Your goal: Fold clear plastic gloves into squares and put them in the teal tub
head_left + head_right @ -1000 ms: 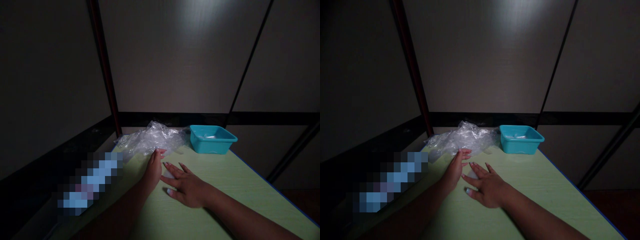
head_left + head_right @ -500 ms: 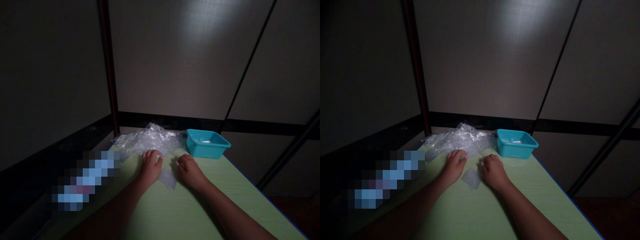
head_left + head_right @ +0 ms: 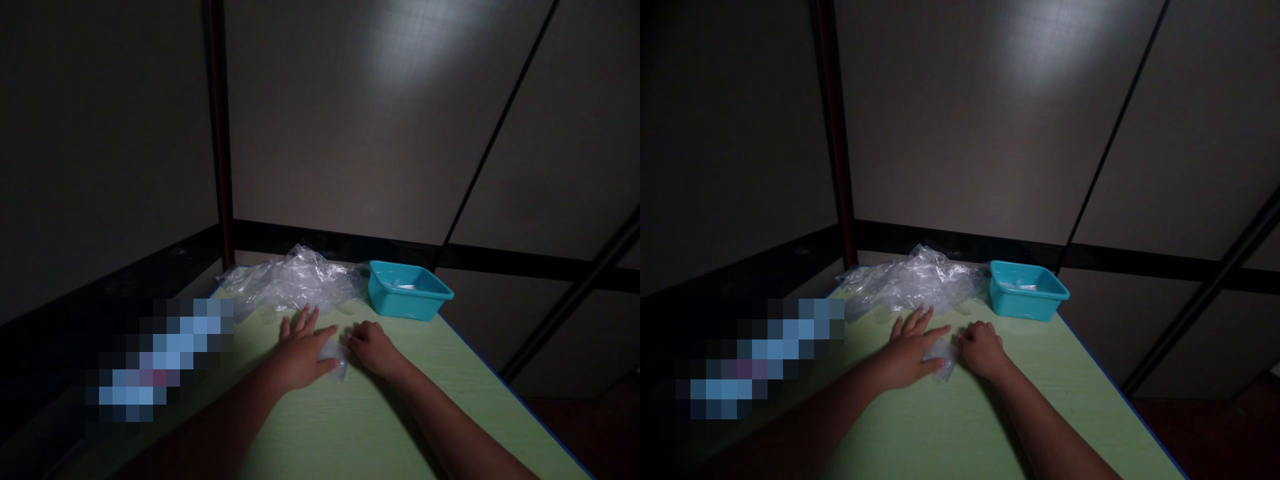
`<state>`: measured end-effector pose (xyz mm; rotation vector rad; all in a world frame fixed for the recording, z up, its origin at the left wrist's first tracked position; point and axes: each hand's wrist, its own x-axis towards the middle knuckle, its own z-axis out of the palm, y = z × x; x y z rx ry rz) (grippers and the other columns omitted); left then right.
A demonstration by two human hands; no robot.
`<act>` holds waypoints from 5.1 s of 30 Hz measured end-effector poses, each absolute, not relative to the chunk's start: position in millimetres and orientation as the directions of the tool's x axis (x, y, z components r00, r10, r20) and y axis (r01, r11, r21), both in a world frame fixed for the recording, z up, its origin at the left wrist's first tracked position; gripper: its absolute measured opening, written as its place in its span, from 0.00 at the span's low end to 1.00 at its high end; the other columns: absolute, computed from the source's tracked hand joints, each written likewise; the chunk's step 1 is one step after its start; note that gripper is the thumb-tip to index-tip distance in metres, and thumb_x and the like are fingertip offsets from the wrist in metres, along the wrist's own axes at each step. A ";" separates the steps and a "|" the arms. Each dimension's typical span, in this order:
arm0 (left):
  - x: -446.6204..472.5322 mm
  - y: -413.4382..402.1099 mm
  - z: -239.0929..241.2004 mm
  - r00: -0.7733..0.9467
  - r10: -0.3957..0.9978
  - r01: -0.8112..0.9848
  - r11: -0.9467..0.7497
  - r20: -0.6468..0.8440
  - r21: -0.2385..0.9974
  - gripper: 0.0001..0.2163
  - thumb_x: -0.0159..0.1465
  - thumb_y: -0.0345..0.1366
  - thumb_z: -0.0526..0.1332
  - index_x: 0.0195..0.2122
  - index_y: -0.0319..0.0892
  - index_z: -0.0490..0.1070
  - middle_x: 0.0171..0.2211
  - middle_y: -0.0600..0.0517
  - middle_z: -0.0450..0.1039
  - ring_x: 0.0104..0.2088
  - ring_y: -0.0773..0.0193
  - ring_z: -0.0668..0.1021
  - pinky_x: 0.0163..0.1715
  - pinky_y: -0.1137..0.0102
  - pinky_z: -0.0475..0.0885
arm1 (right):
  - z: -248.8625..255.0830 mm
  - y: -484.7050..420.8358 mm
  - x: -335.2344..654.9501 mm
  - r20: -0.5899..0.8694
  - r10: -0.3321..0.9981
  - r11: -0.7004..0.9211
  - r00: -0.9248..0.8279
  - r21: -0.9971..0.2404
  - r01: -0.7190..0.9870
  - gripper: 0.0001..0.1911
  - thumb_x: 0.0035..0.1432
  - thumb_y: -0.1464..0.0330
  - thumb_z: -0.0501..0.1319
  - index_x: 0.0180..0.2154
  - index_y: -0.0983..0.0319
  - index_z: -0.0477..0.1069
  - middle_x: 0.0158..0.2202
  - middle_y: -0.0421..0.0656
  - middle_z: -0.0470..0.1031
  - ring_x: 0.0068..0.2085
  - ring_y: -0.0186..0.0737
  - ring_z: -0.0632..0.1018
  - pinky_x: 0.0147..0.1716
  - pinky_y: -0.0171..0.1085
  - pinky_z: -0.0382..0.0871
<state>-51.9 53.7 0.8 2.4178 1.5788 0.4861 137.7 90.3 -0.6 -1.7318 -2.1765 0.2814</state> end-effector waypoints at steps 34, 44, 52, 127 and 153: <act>-43.7 76.4 -2.1 0.251 0.960 -0.089 -0.101 0.121 0.991 0.14 0.52 0.42 0.62 0.34 0.36 0.72 0.29 0.47 0.75 0.30 0.60 0.77 0.30 0.71 0.68 | 14.3 81.7 136.0 0.312 0.919 0.393 -0.241 -0.783 0.483 0.10 0.49 0.62 0.60 0.24 0.62 0.68 0.23 0.40 0.69 0.29 0.37 0.68 0.29 0.34 0.60; -43.3 68.4 8.4 0.231 0.973 -0.307 0.065 0.008 0.950 0.13 0.48 0.41 0.67 0.29 0.35 0.72 0.26 0.47 0.75 0.28 0.59 0.78 0.34 0.66 0.70 | 18.5 81.3 131.3 0.114 0.966 0.107 -0.232 -0.993 -0.045 0.17 0.37 0.59 0.69 0.24 0.65 0.70 0.20 0.39 0.68 0.22 0.31 0.65 0.23 0.32 0.55; -41.9 66.8 11.9 0.137 0.990 -0.423 0.030 0.032 0.906 0.11 0.49 0.37 0.67 0.30 0.35 0.72 0.26 0.49 0.75 0.28 0.60 0.77 0.35 0.65 0.70 | 19.8 79.3 129.0 0.060 0.971 0.047 -0.230 -0.997 -0.065 0.16 0.37 0.61 0.69 0.19 0.66 0.69 0.16 0.35 0.63 0.19 0.25 0.59 0.20 0.30 0.48; -39.9 66.4 12.6 0.187 0.982 -0.112 0.002 0.019 0.994 0.21 0.57 0.51 0.55 0.39 0.35 0.68 0.29 0.45 0.77 0.29 0.62 0.77 0.34 0.68 0.68 | 56.2 111.5 201.5 0.150 0.947 0.270 0.284 -0.849 -0.455 0.11 0.38 0.68 0.69 0.24 0.62 0.69 0.27 0.38 0.76 0.32 0.35 0.76 0.28 0.30 0.68; -32.8 68.7 3.2 0.197 0.947 -0.015 -0.255 0.253 0.967 0.15 0.60 0.48 0.53 0.28 0.40 0.65 0.22 0.53 0.69 0.24 0.65 0.73 0.26 0.72 0.66 | 130.8 53.0 278.0 0.276 0.956 0.168 0.097 -0.790 0.590 0.19 0.42 0.53 0.63 0.24 0.64 0.73 0.24 0.45 0.76 0.27 0.40 0.75 0.26 0.33 0.66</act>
